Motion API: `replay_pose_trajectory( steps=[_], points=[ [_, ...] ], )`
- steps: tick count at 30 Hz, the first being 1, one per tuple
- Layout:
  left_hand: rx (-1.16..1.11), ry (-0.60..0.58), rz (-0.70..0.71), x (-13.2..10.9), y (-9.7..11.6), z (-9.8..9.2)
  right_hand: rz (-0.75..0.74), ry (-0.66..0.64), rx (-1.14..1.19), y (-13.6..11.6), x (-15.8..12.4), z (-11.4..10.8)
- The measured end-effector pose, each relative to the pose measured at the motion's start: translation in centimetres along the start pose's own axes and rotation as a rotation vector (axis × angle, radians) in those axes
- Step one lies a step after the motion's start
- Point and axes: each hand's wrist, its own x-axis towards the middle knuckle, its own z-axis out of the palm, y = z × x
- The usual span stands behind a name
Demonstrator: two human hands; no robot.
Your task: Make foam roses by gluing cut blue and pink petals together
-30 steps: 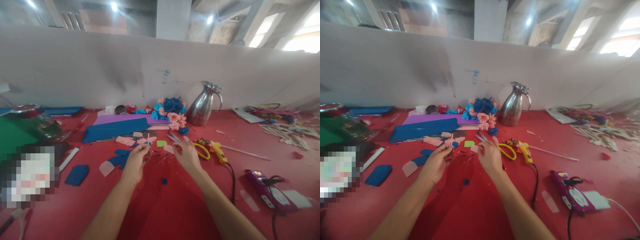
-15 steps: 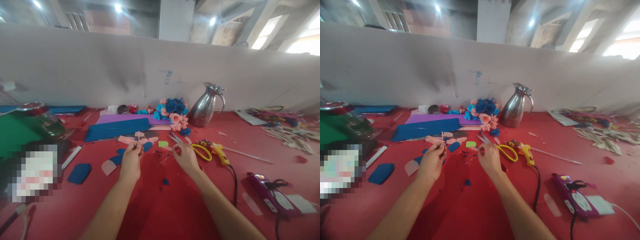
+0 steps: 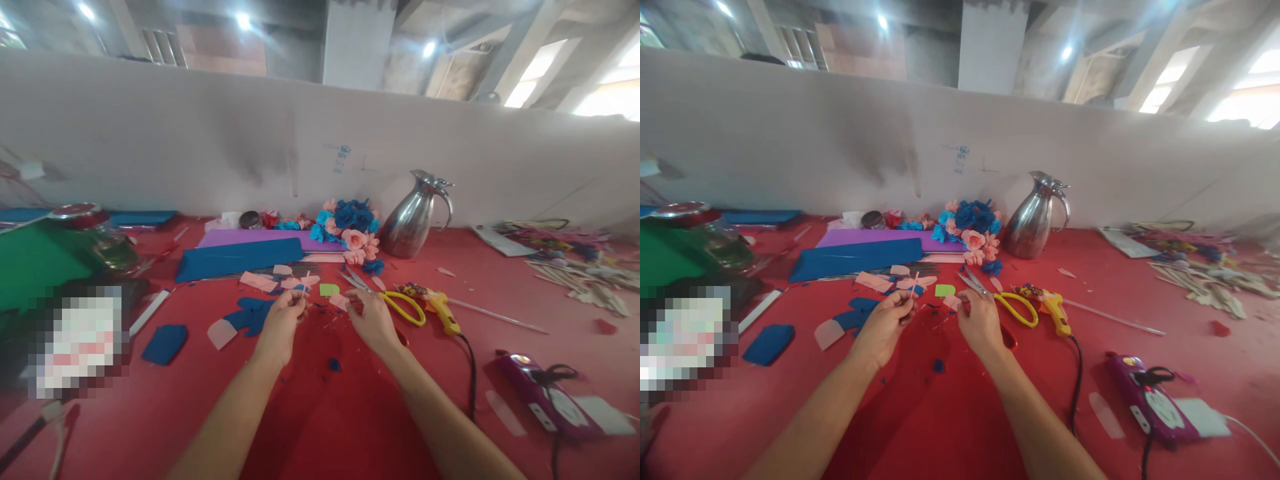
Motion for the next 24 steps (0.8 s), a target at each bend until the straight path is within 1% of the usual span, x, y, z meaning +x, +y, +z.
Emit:
replay_pose_trajectory(
  steps=[2, 4, 7, 11, 14, 17, 19, 21, 24],
  points=[
    [-0.006, 0.005, 0.003, 0.2, -0.3, -0.1, -0.069, 0.042, -0.089, 0.0, -0.1, 0.2],
    [-0.028, 0.027, 0.007, 0.4, -0.4, -0.2, -0.113, 0.020, -0.138, -0.3, 0.2, 0.6],
    [-0.114, 0.091, 0.020, 0.7, -0.3, -0.4, -0.156, -0.094, -0.185, -1.4, 1.8, 1.5],
    [-0.208, 0.172, 0.039, 0.9, 0.2, -0.7, -0.207, -0.295, -0.303, -3.5, 5.5, 3.5],
    [-0.217, 0.208, 0.023, 1.0, 0.4, -0.9, -0.206, -0.367, -0.390, -4.4, 8.0, 5.2],
    [-0.225, 0.219, 0.034, 1.1, 0.3, -1.0, -0.222, -0.384, -0.402, -4.5, 9.4, 6.5],
    [-0.231, 0.221, 0.037, 1.1, 0.2, -1.0, -0.231, -0.380, -0.389, -4.3, 10.0, 6.9],
    [-0.239, 0.222, 0.028, 1.1, 0.1, -0.9, -0.243, -0.357, -0.357, -4.3, 10.2, 6.8],
    [-0.260, 0.226, -0.003, 0.9, 0.2, -0.7, -0.269, -0.292, -0.289, -4.6, 9.9, 5.8]
  ],
)
